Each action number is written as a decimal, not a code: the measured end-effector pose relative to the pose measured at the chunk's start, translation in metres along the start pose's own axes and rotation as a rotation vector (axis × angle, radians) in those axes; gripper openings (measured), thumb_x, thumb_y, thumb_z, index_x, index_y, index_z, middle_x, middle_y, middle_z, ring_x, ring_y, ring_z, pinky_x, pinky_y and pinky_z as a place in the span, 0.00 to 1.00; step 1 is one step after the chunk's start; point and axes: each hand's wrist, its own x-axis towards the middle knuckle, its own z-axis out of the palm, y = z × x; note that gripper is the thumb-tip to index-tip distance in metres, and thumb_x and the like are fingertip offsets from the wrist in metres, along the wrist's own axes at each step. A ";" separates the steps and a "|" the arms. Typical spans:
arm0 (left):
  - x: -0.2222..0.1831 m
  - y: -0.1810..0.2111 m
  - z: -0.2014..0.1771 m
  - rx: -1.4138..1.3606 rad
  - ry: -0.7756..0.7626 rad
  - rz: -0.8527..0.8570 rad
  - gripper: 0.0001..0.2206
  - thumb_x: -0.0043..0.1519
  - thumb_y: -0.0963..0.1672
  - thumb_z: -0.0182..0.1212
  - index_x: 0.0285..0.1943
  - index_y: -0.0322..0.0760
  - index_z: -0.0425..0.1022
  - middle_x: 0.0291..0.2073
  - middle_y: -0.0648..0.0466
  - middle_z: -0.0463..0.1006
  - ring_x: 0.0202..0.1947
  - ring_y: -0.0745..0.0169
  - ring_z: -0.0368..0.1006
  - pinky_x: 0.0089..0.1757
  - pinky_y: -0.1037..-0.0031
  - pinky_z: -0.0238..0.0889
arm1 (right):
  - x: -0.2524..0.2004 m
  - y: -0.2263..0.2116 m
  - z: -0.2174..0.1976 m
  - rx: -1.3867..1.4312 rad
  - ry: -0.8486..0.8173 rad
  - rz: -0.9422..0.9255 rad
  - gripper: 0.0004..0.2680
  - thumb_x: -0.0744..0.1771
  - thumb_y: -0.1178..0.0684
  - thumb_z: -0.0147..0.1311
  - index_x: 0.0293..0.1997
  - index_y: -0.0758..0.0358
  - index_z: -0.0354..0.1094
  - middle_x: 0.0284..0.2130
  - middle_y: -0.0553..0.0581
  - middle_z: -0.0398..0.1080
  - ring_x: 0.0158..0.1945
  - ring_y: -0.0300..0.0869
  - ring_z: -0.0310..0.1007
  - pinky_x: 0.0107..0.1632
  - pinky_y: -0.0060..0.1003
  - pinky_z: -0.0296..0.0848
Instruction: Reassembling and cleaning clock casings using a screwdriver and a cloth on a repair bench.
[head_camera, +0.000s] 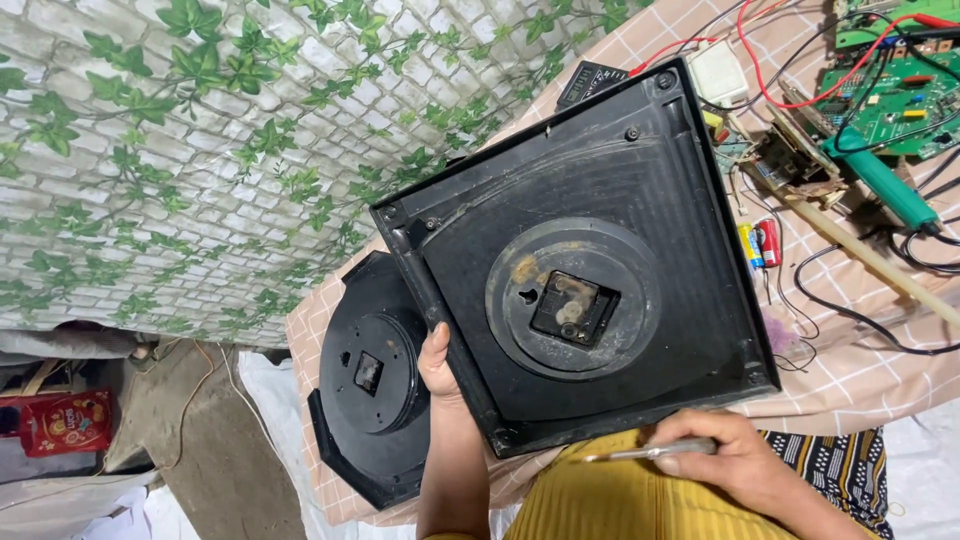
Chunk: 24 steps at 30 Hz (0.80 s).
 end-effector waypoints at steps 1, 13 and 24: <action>-0.003 0.003 -0.001 0.001 0.001 0.004 0.22 0.70 0.45 0.54 0.71 0.28 0.64 0.59 0.37 0.75 0.58 0.35 0.73 0.58 0.45 0.67 | -0.006 -0.013 -0.005 -0.001 -0.004 0.000 0.06 0.58 0.58 0.73 0.33 0.65 0.88 0.30 0.56 0.88 0.31 0.38 0.80 0.36 0.32 0.74; 0.003 0.033 0.010 0.191 0.021 0.060 0.26 0.67 0.41 0.60 0.74 0.28 0.60 0.62 0.38 0.72 0.60 0.35 0.72 0.57 0.45 0.68 | -0.023 -0.153 0.012 -0.867 0.330 -0.738 0.11 0.63 0.55 0.60 0.49 0.62 0.74 0.26 0.55 0.70 0.25 0.39 0.71 0.31 0.29 0.68; 0.004 0.020 -0.022 0.025 0.026 -0.058 0.20 0.70 0.42 0.54 0.70 0.29 0.66 0.60 0.38 0.75 0.58 0.36 0.73 0.57 0.46 0.69 | -0.006 -0.176 0.024 -0.974 0.301 -0.843 0.07 0.65 0.56 0.58 0.45 0.63 0.73 0.21 0.53 0.62 0.20 0.43 0.61 0.25 0.38 0.61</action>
